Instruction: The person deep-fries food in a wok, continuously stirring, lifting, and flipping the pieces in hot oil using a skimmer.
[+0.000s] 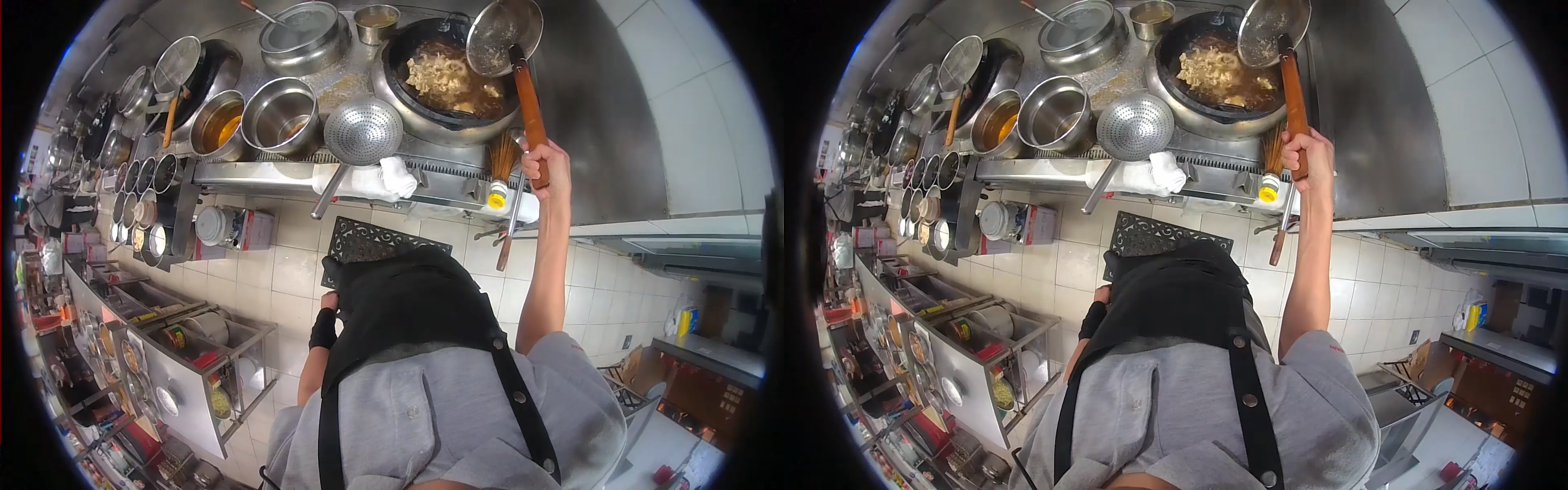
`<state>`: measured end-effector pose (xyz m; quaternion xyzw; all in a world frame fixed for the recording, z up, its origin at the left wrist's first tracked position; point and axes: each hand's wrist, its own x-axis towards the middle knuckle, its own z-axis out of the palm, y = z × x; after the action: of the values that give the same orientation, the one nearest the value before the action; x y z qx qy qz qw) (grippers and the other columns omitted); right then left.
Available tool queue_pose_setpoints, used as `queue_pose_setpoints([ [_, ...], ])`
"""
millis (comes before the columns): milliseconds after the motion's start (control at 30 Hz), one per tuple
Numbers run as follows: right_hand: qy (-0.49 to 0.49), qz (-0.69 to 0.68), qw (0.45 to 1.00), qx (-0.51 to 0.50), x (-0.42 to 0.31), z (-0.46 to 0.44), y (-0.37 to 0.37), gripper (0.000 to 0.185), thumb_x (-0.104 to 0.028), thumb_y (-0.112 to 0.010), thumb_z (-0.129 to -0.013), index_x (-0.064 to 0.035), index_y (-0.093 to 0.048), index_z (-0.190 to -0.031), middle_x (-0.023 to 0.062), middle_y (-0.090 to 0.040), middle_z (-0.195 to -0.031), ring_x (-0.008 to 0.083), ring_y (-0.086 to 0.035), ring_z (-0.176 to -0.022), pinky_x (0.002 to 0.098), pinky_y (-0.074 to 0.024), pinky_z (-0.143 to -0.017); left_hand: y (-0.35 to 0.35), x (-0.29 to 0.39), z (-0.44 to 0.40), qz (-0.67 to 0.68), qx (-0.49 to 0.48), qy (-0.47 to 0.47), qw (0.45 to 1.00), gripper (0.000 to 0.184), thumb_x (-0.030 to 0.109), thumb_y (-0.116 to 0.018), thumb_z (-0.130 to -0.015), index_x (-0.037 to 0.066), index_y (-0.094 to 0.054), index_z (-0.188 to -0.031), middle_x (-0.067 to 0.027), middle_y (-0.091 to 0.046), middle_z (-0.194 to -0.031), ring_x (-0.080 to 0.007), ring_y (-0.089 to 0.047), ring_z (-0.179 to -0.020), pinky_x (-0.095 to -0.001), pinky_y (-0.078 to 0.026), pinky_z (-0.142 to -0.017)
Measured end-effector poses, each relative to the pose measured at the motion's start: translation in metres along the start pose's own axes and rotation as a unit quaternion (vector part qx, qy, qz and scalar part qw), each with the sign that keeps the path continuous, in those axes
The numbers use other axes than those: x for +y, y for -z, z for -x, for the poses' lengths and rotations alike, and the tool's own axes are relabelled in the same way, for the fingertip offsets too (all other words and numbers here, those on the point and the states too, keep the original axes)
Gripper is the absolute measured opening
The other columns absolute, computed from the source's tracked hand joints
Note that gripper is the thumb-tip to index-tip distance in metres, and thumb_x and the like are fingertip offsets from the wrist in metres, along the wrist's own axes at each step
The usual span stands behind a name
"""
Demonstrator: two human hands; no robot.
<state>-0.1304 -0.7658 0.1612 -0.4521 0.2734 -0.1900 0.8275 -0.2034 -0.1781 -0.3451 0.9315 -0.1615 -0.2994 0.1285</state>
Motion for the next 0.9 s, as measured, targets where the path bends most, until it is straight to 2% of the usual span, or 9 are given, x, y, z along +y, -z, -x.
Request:
queue_pose_setpoints([
  [133,-0.002,0.074,0.997,0.029,-0.003,0.029,0.003,0.018,0.01,-0.049,-0.069,0.0075,-0.051,-0.087,0.006,-0.045,-0.057,0.0092,-0.036,-0.038,0.0243,-0.025,-0.034,-0.002,-0.003,0.0,0.002,0.026,-0.025,0.999,0.022,0.017,-0.054,-0.084,0.005,-0.071,-0.09,-0.017,-0.07,-0.092,-0.034,-0.068,-0.086,-0.0452,-0.054,-0.077],
  [233,-0.01,0.094,0.995,0.032,-0.004,0.048,0.007,0.018,0.009,-0.049,-0.069,0.0075,-0.051,-0.087,0.0052,-0.045,-0.057,0.0091,-0.036,-0.038,0.0243,-0.0244,-0.034,0.001,0.001,0.0,0.022,0.024,0.003,0.999,0.022,0.017,-0.054,-0.083,0.006,-0.072,-0.09,-0.0167,-0.07,-0.093,-0.0337,-0.068,-0.087,-0.0448,-0.055,-0.078],
  [333,-0.016,0.056,0.998,0.024,-0.004,0.062,0.0,0.019,0.009,-0.049,-0.068,0.0074,-0.051,-0.087,0.0056,-0.045,-0.058,0.0091,-0.037,-0.039,0.0242,-0.0248,-0.035,0.011,0.004,-0.003,-0.006,-0.028,0.02,0.999,0.023,0.017,-0.055,-0.083,0.006,-0.072,-0.092,-0.0175,-0.07,-0.096,-0.0337,-0.068,-0.09,-0.0448,-0.054,-0.081],
  [433,-0.032,0.069,0.997,-0.014,0.005,0.066,-0.006,0.019,0.009,-0.05,-0.067,0.0071,-0.051,-0.086,0.0063,-0.046,-0.06,0.0092,-0.038,-0.04,0.0241,-0.0262,-0.035,0.014,0.002,-0.01,0.018,-0.083,0.032,0.996,0.026,0.021,-0.052,-0.088,0.009,-0.071,-0.1,-0.0169,-0.071,-0.091,-0.0327,-0.069,-0.083,-0.0449,-0.055,-0.075],
  [533,-0.052,0.073,0.995,-0.036,0.019,0.061,-0.018,0.017,0.009,-0.05,-0.066,0.0064,-0.051,-0.083,0.0065,-0.047,-0.061,0.0095,-0.039,-0.041,0.0244,-0.0263,-0.035,0.01,-0.003,-0.01,0.027,-0.014,-0.022,0.999,0.025,0.019,-0.052,-0.087,0.008,-0.071,-0.097,-0.0166,-0.071,-0.089,-0.0326,-0.069,-0.084,-0.0448,-0.055,-0.075],
  [667,-0.076,0.094,0.992,-0.038,0.043,0.038,-0.023,0.021,0.009,-0.05,-0.065,0.0072,-0.051,-0.086,0.0076,-0.048,-0.065,0.0092,-0.039,-0.041,0.0244,-0.0262,-0.034,0.0,-0.009,-0.011,0.081,-0.004,0.005,0.997,0.025,0.018,-0.051,-0.088,0.008,-0.072,-0.098,-0.0179,-0.07,-0.094,-0.034,-0.069,-0.085,-0.0457,-0.055,-0.077],
  [700,-0.078,0.105,0.991,-0.033,0.049,0.034,-0.025,0.023,0.009,-0.049,-0.065,0.0077,-0.051,-0.088,0.0081,-0.049,-0.067,0.0089,-0.039,-0.041,0.0243,-0.0261,-0.034,0.008,-0.005,-0.01,-0.052,-0.052,-0.019,0.997,0.027,0.019,-0.05,-0.088,0.008,-0.071,-0.1,-0.0181,-0.07,-0.098,-0.0343,-0.069,-0.089,-0.0466,-0.054,-0.08],
  [800,-0.092,0.1,0.991,-0.013,0.064,0.025,-0.021,0.016,0.01,-0.051,-0.065,0.0064,-0.051,-0.081,0.0084,-0.048,-0.065,0.0106,-0.04,-0.041,0.0259,-0.0269,-0.034,0.007,-0.001,0.001,-0.025,-0.038,-0.01,0.999,0.028,0.018,-0.05,-0.088,0.009,-0.07,-0.105,-0.0182,-0.069,-0.103,-0.0339,-0.067,-0.095,-0.0465,-0.053,-0.083],
  [900,-0.061,0.115,0.991,0.008,0.064,0.024,-0.017,0.013,0.009,-0.052,-0.067,0.0056,-0.052,-0.08,0.0064,-0.047,-0.06,0.011,-0.041,-0.039,0.0255,-0.0276,-0.034,0.032,0.026,0.026,0.061,-0.047,0.043,0.996,0.035,0.023,-0.044,-0.092,0.012,-0.068,-0.114,-0.0196,-0.067,-0.112,-0.0359,-0.065,-0.102,-0.0469,-0.052,-0.088],
])
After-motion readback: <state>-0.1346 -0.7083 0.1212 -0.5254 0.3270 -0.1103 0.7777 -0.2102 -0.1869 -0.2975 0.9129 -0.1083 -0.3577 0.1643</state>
